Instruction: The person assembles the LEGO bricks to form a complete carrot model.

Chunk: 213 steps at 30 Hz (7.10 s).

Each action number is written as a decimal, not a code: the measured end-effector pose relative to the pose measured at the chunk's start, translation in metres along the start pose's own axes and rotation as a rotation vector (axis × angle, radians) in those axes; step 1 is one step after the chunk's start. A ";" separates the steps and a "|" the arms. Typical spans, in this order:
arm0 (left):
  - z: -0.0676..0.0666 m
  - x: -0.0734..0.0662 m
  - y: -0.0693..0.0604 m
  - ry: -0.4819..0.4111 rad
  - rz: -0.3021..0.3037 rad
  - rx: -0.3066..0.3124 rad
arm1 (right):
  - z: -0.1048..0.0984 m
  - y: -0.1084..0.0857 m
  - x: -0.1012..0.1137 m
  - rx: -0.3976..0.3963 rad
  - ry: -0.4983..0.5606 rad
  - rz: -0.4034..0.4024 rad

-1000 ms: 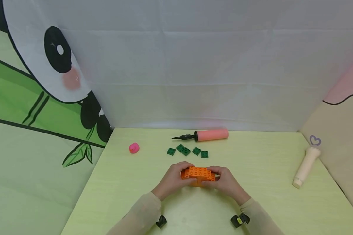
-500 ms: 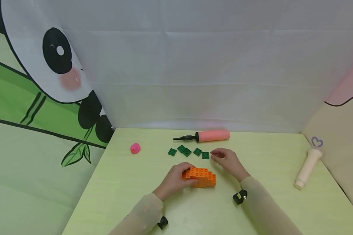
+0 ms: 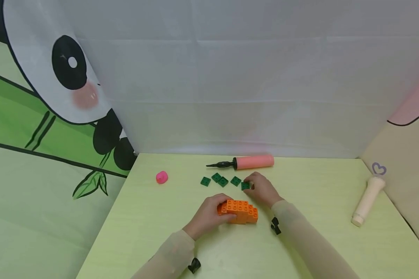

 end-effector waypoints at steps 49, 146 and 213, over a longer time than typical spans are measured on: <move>-0.001 -0.005 0.016 -0.003 0.037 -0.023 | -0.043 -0.094 0.047 -0.003 0.193 -0.437; 0.006 0.003 0.022 -0.100 -0.043 -0.034 | -0.041 0.026 0.002 0.123 -0.038 -0.172; 0.005 0.002 0.040 -0.133 -0.010 -0.086 | -0.050 -0.053 0.073 0.047 0.047 -0.494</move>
Point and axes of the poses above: each hand's wrist, its own y-axis towards the middle knuckle, its own z-axis out of the palm, x = y × z, the point moved 1 cm from there along y, towards the middle knuckle, and after that the axes turned 13 degrees about x, right-handed, at the moved point
